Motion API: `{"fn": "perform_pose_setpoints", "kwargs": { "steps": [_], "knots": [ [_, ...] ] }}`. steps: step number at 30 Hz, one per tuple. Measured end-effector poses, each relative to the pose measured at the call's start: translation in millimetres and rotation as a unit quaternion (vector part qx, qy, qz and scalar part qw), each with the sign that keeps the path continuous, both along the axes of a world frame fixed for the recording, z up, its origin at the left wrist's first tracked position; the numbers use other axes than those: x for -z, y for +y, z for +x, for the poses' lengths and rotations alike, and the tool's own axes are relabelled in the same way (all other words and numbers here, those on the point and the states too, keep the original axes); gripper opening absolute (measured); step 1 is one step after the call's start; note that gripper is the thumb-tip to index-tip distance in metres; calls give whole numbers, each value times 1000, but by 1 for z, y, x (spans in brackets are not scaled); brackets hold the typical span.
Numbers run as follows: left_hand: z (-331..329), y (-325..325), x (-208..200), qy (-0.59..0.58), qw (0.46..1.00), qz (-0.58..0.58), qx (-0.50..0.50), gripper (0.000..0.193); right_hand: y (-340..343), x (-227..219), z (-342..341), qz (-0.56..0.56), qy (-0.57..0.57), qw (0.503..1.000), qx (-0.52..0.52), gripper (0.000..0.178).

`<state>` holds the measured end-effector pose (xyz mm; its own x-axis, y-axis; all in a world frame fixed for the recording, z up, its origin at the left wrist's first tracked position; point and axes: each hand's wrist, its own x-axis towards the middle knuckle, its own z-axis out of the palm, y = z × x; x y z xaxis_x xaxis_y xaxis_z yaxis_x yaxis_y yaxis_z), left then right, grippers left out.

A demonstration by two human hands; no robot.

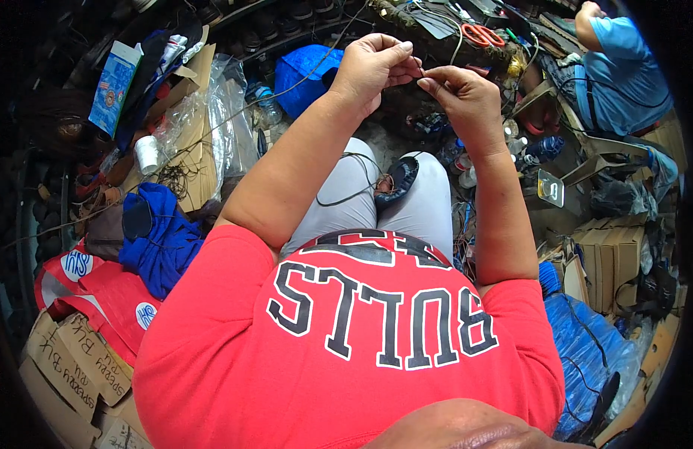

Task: Hand-stitching the sole of a shoe using a needle and thread in a workshop.

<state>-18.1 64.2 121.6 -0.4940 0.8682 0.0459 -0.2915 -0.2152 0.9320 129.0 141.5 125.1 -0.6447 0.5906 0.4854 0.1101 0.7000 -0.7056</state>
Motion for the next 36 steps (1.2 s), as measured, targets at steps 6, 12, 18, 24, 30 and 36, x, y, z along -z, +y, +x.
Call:
{"fn": "perform_pose_setpoints", "kwargs": {
  "steps": [6,12,18,24,30,36],
  "knots": [
    [1,0,1,9,1000,-3,-4,10,3,4,-1,18,6,1000,-2,17],
    [1,-2,1,21,1000,-3,-9,11,0,2,-3,15,-10,1000,1,16],
    [3,-5,1,61,998,25,-1,11,0,6,-4,-33,8,999,-1,16],
    [15,-10,2,146,986,84,-14,11,6,16,-5,-221,97,969,-44,14],
    [19,-12,11,251,961,96,-69,8,2,10,-3,-313,141,934,-97,16],
    [27,-16,14,357,928,73,-82,6,0,5,0,-405,211,876,-151,22]
  ]
}}
